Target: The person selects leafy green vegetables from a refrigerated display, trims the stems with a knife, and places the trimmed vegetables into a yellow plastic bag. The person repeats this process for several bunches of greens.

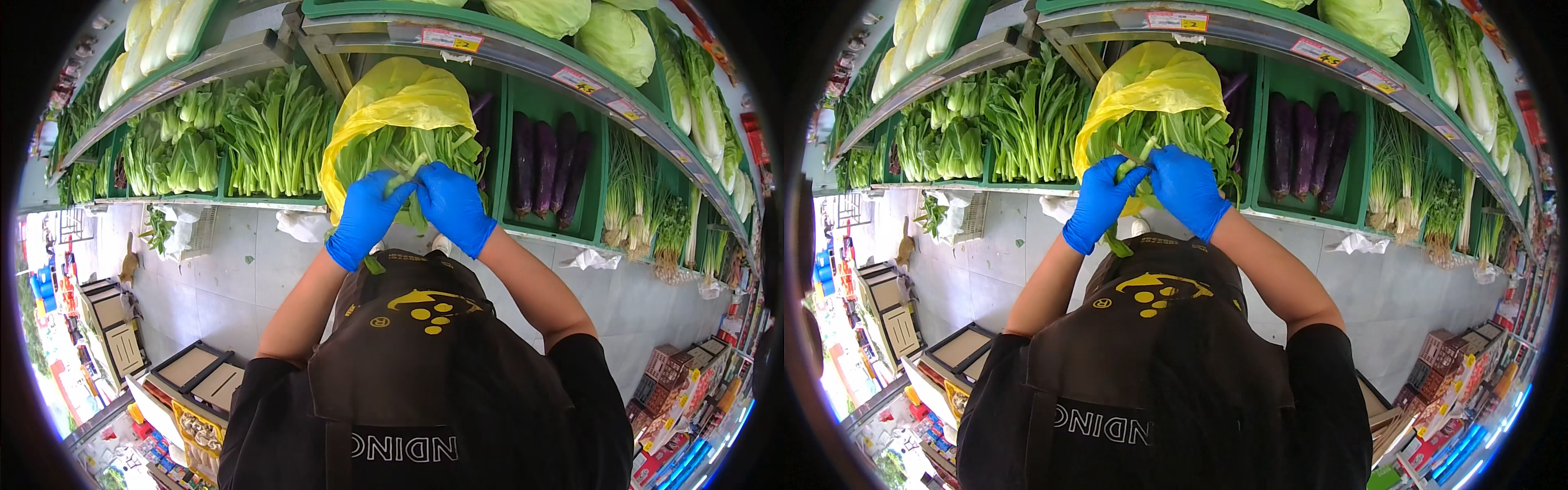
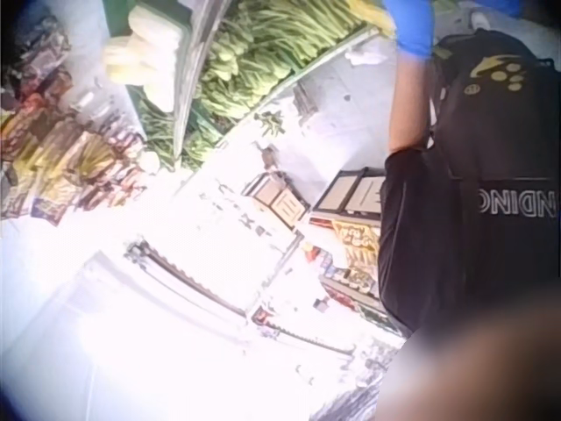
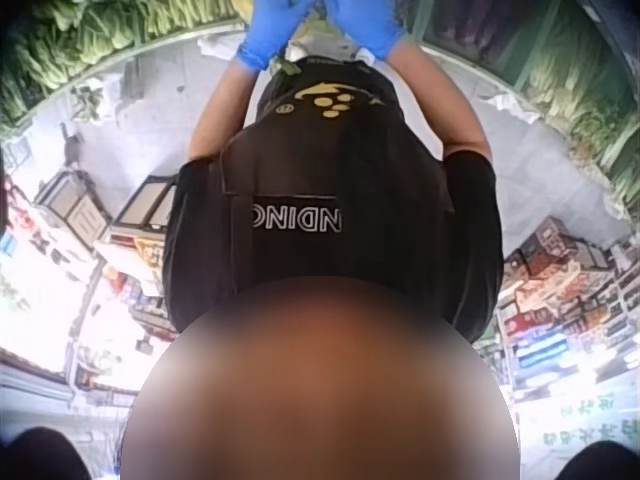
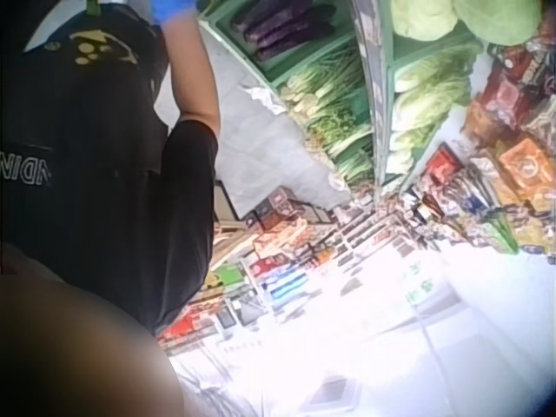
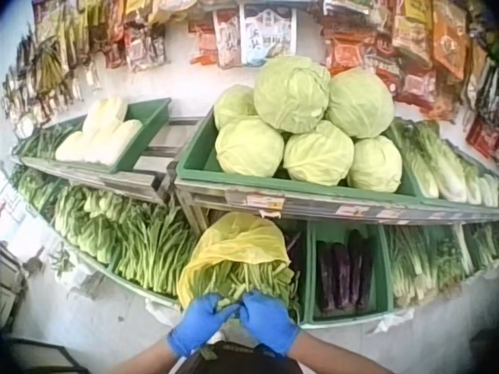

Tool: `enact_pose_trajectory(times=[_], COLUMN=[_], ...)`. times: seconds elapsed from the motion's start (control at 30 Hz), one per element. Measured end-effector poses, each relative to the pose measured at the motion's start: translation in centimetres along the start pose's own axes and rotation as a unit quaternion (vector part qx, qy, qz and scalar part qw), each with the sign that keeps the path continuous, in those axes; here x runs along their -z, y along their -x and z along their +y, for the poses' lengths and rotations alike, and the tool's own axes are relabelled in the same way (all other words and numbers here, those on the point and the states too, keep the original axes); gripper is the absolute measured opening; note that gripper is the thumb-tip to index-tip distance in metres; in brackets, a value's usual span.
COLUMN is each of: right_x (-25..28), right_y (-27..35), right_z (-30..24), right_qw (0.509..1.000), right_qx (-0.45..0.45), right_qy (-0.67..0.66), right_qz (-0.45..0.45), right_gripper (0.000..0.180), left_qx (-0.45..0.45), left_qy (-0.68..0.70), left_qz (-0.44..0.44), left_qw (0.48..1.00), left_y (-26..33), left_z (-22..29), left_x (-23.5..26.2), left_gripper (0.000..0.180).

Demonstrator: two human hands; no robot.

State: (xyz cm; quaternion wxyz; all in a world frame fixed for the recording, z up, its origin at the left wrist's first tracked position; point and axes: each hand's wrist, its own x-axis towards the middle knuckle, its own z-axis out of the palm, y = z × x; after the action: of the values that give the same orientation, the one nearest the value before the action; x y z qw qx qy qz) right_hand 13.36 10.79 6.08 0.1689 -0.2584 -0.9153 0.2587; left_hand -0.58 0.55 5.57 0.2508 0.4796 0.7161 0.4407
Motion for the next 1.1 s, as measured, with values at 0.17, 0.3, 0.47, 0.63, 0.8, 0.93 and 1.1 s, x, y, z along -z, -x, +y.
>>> enact_pose_trajectory(times=[0.17, 0.3, 0.47, 0.63, 0.8, 0.93, 1.1], right_x=[-2.2, -5.2, -6.8, -7.0, -8.9, -11.0, -10.2], right_y=[0.7, 4.4, 6.5, 5.1, 2.3, 0.6, -0.4], right_z=[4.7, 12.2, 13.6, 13.0, 12.8, 12.5, 13.7], right_qw=[0.999, 0.992, 0.986, 0.974, 0.965, 0.965, 0.956], right_qx=[-0.040, -0.110, -0.125, -0.218, -0.245, -0.258, -0.286], right_qy=[0.014, 0.050, 0.025, -0.022, -0.075, -0.028, -0.068], right_qz=[0.007, 0.020, 0.111, 0.062, 0.062, 0.033, 0.028], right_gripper=[0.015, 0.014, 0.017, 0.021, 0.027, 0.032, 0.030], left_qx=[0.058, 0.101, 0.141, 0.173, 0.188, 0.184, 0.210], left_qy=[0.062, 0.177, 0.276, 0.310, 0.287, 0.245, 0.221], left_qz=[0.029, 0.027, 0.006, 0.049, 0.091, 0.057, 0.044], left_qw=[0.996, 0.979, 0.951, 0.934, 0.935, 0.950, 0.951], left_y=[0.0, 0.0, 0.5, 1.7, 3.1, 4.8, 6.9], left_z=[-0.6, -1.3, -2.4, -3.5, -4.3, -4.8, -4.9], left_x=[-0.2, 0.9, 3.0, 6.2, 8.0, 8.1, 8.5], left_gripper=[0.025, 0.019, 0.023, 0.016, 0.015, 0.016, 0.017])
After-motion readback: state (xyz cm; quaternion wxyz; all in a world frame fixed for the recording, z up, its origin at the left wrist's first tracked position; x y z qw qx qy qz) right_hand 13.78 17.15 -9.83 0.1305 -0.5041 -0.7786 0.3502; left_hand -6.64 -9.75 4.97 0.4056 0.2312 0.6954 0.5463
